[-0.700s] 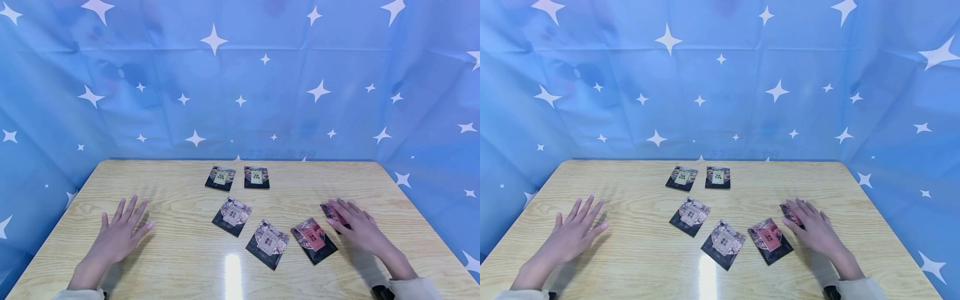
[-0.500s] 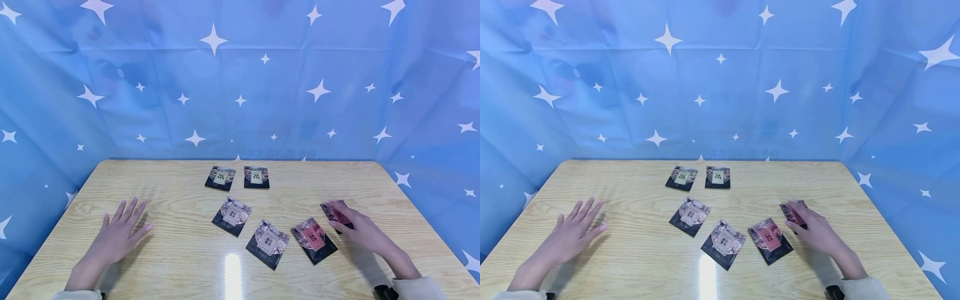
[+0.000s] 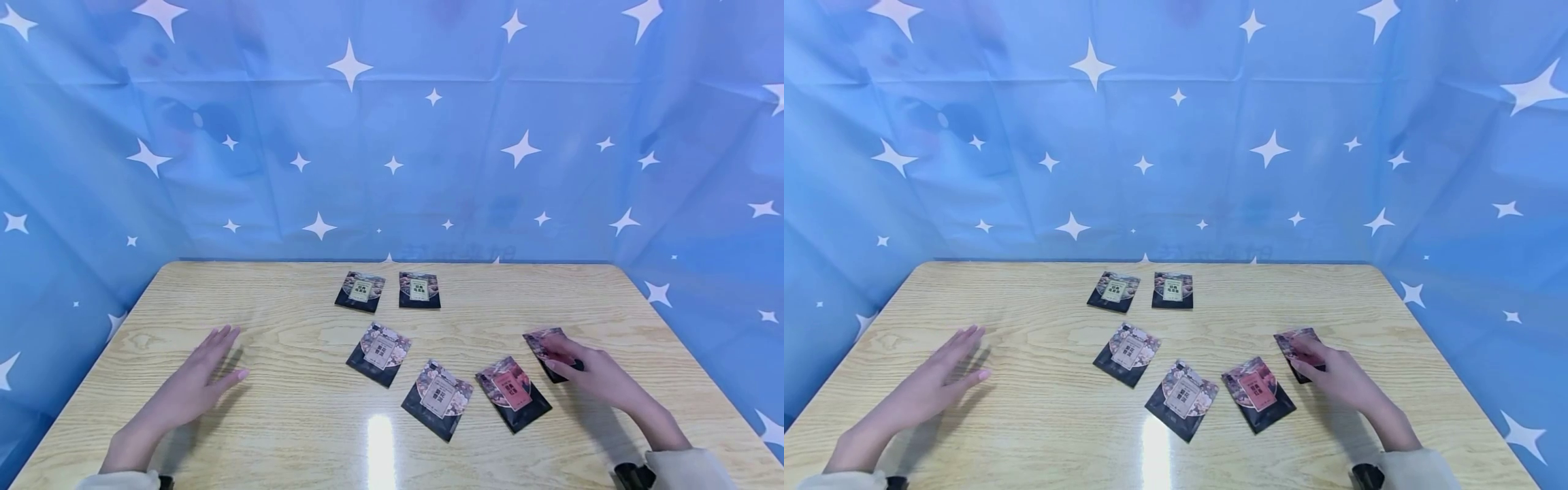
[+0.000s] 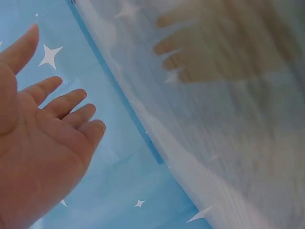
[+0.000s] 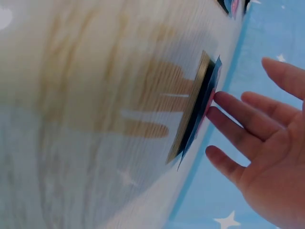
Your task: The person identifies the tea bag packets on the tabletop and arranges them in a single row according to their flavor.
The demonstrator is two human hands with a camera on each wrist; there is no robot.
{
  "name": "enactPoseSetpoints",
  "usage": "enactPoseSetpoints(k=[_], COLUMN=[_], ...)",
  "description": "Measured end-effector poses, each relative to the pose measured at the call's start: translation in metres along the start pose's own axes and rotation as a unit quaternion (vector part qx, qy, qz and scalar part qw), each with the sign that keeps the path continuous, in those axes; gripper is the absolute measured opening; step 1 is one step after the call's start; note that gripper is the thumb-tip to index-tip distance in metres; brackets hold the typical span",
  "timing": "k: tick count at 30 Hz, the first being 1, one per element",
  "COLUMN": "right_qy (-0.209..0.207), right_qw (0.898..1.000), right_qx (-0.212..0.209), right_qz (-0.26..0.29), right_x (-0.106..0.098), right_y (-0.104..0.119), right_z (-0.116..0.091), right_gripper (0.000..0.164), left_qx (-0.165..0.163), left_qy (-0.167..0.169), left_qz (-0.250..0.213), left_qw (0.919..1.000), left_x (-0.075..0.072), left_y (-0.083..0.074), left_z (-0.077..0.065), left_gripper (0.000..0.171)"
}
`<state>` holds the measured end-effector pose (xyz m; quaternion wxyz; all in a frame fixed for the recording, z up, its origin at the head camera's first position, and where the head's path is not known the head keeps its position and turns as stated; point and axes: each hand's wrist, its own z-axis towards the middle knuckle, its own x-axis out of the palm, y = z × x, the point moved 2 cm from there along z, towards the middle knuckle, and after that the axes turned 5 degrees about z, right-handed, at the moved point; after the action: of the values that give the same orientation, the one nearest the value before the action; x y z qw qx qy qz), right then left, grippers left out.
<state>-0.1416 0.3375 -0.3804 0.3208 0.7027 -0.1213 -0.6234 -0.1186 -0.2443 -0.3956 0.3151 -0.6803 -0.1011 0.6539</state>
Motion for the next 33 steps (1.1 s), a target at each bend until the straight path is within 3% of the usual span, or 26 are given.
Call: enactPoseSetpoints(k=[7,12,15,21,33], right_qy=[0.007,0.014,0.02,0.028,0.036], right_qw=[1.0,1.0,1.0,0.999,0.999], right_qx=[-0.002,-0.009,-0.009,-0.002,-0.001], right_qz=[0.008,0.009,0.014,0.015,0.016], right_x=[0.0,0.0,0.0,-0.001,-0.002], right_y=[-0.004,-0.004,-0.003,-0.003,-0.007], right_z=[-0.001,-0.002,-0.003,-0.003,-0.003], right_gripper=[0.043,0.044,0.045,0.046,0.045], left_qx=[-0.006,-0.022,-0.012,0.021,0.032], left_qy=[-0.003,0.017,0.024,0.024,0.064], left_qz=[-0.028,-0.032,-0.031,-0.037,-0.044], left_qw=[0.9996,0.9991,0.9991,0.9988,0.9964], left_x=[-0.002,0.0,0.003,0.009,0.031], left_y=[-0.007,-0.017,-0.023,-0.034,-0.057], left_z=[0.007,0.016,0.024,0.048,0.105], left_gripper=[0.069,0.064,0.06,0.056,0.055])
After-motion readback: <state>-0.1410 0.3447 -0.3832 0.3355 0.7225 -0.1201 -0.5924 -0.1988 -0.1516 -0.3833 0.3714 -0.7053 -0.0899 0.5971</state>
